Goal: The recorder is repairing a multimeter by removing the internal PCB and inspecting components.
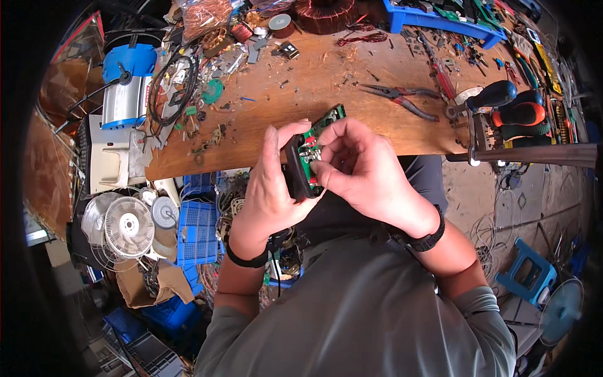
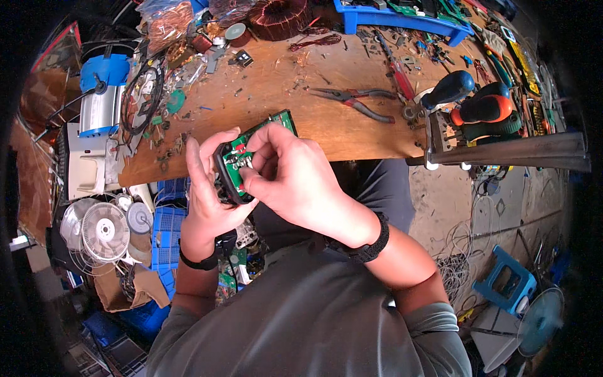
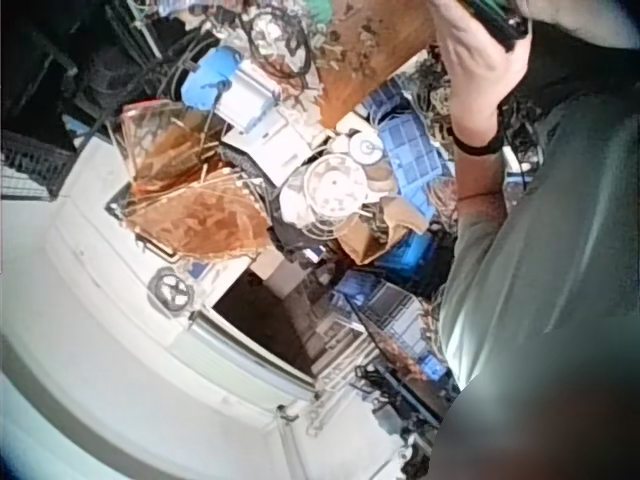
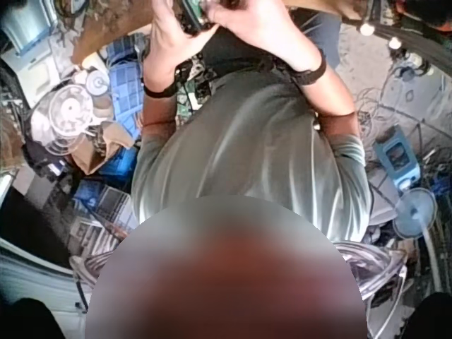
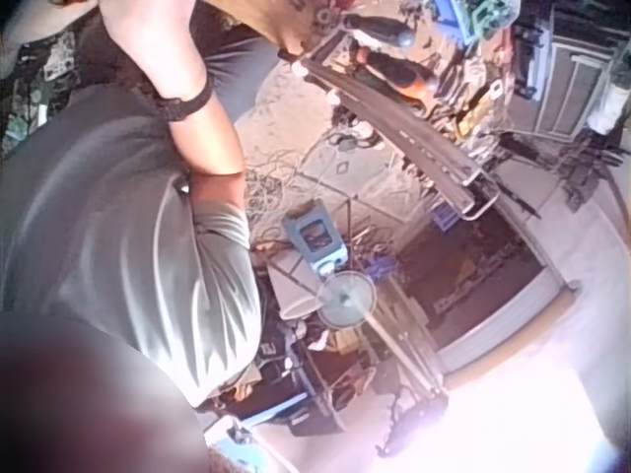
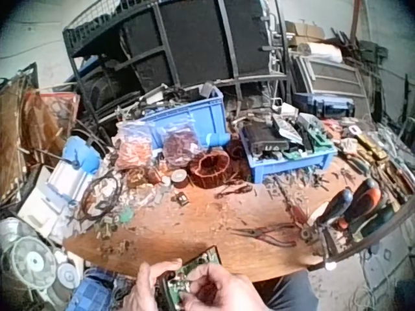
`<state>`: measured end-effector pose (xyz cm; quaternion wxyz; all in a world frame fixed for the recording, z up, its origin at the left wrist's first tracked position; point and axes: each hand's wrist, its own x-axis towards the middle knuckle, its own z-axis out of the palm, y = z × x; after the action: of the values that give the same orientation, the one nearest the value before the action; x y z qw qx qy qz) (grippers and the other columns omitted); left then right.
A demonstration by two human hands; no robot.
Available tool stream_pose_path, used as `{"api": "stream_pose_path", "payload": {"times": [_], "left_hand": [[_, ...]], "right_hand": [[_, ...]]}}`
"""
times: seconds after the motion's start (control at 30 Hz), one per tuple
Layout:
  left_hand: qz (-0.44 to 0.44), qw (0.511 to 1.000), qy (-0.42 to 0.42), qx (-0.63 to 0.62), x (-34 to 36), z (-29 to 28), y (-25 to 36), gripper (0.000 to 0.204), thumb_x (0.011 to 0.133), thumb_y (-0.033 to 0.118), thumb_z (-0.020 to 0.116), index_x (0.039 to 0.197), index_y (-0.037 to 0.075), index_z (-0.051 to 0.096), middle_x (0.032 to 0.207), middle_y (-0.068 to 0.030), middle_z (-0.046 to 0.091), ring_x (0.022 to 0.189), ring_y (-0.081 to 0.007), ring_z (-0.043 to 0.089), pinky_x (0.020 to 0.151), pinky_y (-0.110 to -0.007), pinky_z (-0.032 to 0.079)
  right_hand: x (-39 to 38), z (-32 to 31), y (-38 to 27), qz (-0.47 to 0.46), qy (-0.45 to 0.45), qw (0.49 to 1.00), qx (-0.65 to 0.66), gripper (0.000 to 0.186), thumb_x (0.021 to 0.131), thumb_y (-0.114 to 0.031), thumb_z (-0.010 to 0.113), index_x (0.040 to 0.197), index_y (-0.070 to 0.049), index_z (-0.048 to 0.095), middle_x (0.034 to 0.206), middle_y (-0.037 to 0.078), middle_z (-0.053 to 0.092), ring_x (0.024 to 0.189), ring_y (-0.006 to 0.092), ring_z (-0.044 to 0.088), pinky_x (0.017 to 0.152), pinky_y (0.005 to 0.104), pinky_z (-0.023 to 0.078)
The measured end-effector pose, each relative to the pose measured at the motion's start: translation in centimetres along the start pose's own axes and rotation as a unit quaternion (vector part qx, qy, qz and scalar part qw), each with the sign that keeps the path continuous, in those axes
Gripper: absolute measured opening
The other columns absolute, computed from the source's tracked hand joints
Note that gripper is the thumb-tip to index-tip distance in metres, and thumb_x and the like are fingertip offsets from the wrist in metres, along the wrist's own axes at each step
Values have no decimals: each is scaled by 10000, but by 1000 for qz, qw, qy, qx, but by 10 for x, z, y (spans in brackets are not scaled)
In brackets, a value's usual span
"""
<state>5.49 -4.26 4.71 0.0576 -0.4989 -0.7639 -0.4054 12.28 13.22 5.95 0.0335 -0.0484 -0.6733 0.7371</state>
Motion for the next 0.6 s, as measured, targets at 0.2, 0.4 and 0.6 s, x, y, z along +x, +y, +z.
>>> {"api": "stream_pose_path", "payload": {"times": [0.2, 0.4, 0.6], "left_hand": [[10, 1000, 5, 9, -4, 1, -6, 1236, 688, 38, 867, 1550, 33, -19, 1369, -285, 448, 1230, -379, 534, 1030, -459, 451], [25, 999, 30, 11, -2, 6, -3, 1224, 685, 29, 867, 1547, 24, -2, 1359, -288, 458, 1224, -390, 538, 1029, -460, 455], [19, 999, 33, -34, -3, 13, -2, 1228, 685, 20, 860, 1548, 16, -14, 1362, -304, 440, 1218, -382, 533, 1034, -462, 444]], "right_hand": [[-1, -3, -2, -7, 42, 999, -7, 286, 748, -28, 733, 924, -21, 508, 667, 53, 604, 602, 138, 627, 570, 298, 500], [-1, -1, -6, -33, 44, 995, -84, 316, 721, -35, 752, 928, -35, 513, 654, 52, 588, 590, 154, 627, 554, 313, 493], [1, -7, 5, -26, 28, 999, 7, 302, 719, -10, 730, 926, -27, 510, 660, 16, 543, 577, 85, 546, 543, 265, 463]]}}
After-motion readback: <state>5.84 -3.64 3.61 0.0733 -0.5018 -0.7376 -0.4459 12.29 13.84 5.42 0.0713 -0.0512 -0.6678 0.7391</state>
